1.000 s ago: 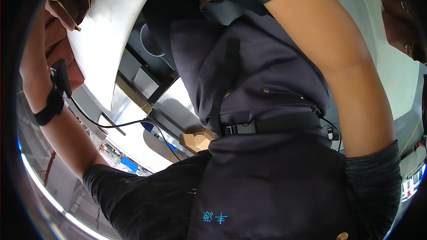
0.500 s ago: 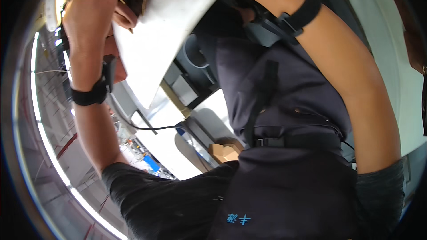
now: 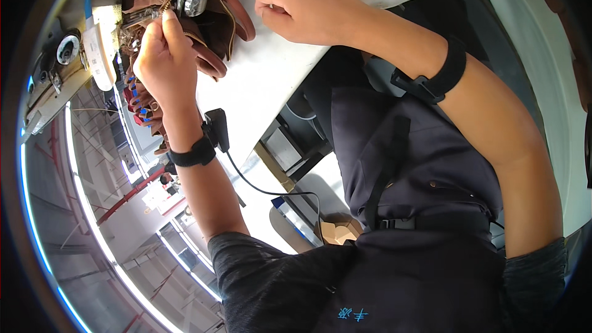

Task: Sewing components of a leather bag using an industrial sewing machine.

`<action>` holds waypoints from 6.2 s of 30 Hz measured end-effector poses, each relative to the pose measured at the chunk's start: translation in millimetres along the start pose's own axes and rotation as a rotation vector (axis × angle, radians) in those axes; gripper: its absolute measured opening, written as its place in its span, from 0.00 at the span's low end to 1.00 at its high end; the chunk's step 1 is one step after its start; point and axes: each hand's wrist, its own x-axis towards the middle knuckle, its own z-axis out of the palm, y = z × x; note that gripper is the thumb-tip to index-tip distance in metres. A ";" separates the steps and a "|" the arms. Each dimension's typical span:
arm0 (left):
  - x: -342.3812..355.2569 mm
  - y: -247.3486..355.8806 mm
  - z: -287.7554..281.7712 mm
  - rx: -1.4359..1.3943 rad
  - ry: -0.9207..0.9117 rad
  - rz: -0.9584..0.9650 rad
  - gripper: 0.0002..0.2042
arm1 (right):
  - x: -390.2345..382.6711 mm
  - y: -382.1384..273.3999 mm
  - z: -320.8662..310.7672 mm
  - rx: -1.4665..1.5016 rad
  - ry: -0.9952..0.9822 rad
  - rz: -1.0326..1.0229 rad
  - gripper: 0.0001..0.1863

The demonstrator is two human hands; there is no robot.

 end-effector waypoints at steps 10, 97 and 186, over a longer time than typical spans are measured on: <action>-12.5 -2.0 -6.1 -0.365 -0.114 -0.162 0.17 | 1.3 -4.2 -4.5 -0.041 0.012 0.031 0.11; -14.1 14.0 34.3 -0.083 0.546 0.090 0.11 | 88.2 -105.1 -19.6 0.091 0.228 0.267 0.14; -5.2 12.3 36.5 -0.242 0.560 0.114 0.09 | 110.7 -104.5 -33.4 0.234 0.062 0.069 0.10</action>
